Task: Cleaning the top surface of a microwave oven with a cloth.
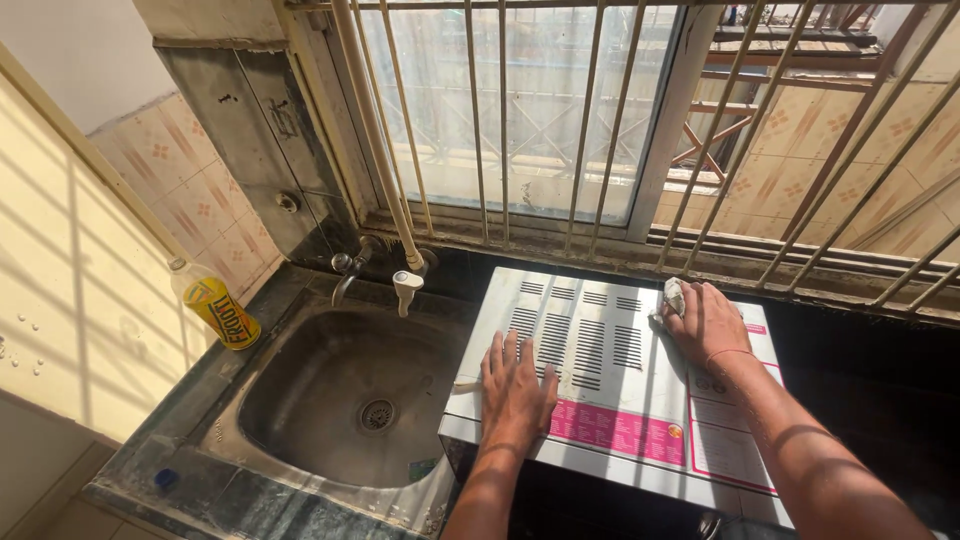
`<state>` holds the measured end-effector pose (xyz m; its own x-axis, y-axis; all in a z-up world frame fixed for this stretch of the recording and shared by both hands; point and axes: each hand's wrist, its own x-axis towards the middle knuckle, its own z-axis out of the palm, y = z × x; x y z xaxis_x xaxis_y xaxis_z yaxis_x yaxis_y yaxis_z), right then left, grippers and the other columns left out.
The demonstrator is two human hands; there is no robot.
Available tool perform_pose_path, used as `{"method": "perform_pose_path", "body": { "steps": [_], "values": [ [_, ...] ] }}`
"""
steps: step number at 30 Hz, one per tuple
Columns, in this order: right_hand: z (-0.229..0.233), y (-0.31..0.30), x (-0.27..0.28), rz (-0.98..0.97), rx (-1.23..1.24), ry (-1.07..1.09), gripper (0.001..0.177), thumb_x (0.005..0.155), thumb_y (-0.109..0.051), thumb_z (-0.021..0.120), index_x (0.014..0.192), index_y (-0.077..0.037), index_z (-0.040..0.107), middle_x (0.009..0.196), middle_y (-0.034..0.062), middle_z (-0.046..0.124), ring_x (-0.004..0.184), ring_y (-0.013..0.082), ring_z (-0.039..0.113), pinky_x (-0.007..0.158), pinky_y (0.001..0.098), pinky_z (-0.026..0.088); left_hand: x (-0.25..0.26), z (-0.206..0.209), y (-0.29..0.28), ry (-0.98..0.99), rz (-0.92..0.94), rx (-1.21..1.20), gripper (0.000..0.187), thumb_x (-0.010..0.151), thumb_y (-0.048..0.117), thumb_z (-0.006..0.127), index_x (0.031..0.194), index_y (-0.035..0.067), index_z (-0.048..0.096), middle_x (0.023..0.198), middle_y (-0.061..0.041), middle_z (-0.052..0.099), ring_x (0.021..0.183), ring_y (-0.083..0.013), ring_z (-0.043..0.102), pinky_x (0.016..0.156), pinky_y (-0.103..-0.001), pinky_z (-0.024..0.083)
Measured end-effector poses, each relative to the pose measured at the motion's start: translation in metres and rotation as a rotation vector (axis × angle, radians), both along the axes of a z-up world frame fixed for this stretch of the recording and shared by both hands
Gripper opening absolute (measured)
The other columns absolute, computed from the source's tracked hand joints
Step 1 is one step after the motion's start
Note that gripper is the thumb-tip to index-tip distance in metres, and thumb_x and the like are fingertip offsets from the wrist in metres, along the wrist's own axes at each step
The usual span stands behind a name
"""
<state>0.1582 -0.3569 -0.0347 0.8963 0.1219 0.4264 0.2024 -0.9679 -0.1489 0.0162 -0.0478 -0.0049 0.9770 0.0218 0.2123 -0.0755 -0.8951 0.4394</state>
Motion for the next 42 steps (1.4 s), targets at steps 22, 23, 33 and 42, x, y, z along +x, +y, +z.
{"method": "perform_pose_path", "body": {
  "steps": [22,23,33,42],
  "values": [
    [0.015,0.001,-0.174,-0.189,0.048,0.127,0.075,0.095,-0.056,0.055,0.147,-0.003,0.047,0.154,0.0197,0.045,0.144,0.0332,0.04,0.119,0.0451,0.03,-0.001,-0.011,0.002,-0.157,-0.029,0.071,0.056,0.094,0.035,0.061,0.133,-0.005,0.054,0.146,-0.029,0.047,0.147,-0.044,0.032,0.122,-0.054,0.025],
    [0.009,0.003,-0.177,-0.142,0.043,0.1,0.076,0.095,-0.054,0.055,0.149,-0.002,0.045,0.155,0.0198,0.043,0.145,0.0343,0.037,0.12,0.0457,0.028,0.0,-0.011,0.002,-0.166,-0.029,0.075,0.054,0.095,0.035,0.061,0.132,-0.004,0.055,0.146,-0.029,0.047,0.146,-0.0443,0.032,0.122,-0.055,0.025],
    [0.02,0.067,-0.222,-0.054,0.168,0.191,0.062,0.104,-0.041,0.033,0.154,-0.006,0.038,0.16,0.0212,0.038,0.153,0.0312,0.028,0.122,0.0455,0.017,-0.026,0.023,-0.005,-0.022,-0.248,0.058,0.048,0.101,0.041,0.058,0.131,0.003,0.058,0.136,-0.015,0.059,0.138,-0.0275,0.052,0.122,-0.044,0.04],
    [0.041,0.087,-0.213,0.051,0.999,0.416,0.073,0.102,-0.048,0.035,0.161,-0.004,0.025,0.164,0.0205,0.036,0.154,0.0307,0.033,0.125,0.0396,0.025,-0.075,0.027,-0.041,-0.346,-0.869,-0.256,0.097,0.066,0.032,0.082,0.145,-0.009,0.045,0.143,-0.026,0.053,0.132,-0.0413,0.051,0.109,-0.047,0.044]
  ]
}}
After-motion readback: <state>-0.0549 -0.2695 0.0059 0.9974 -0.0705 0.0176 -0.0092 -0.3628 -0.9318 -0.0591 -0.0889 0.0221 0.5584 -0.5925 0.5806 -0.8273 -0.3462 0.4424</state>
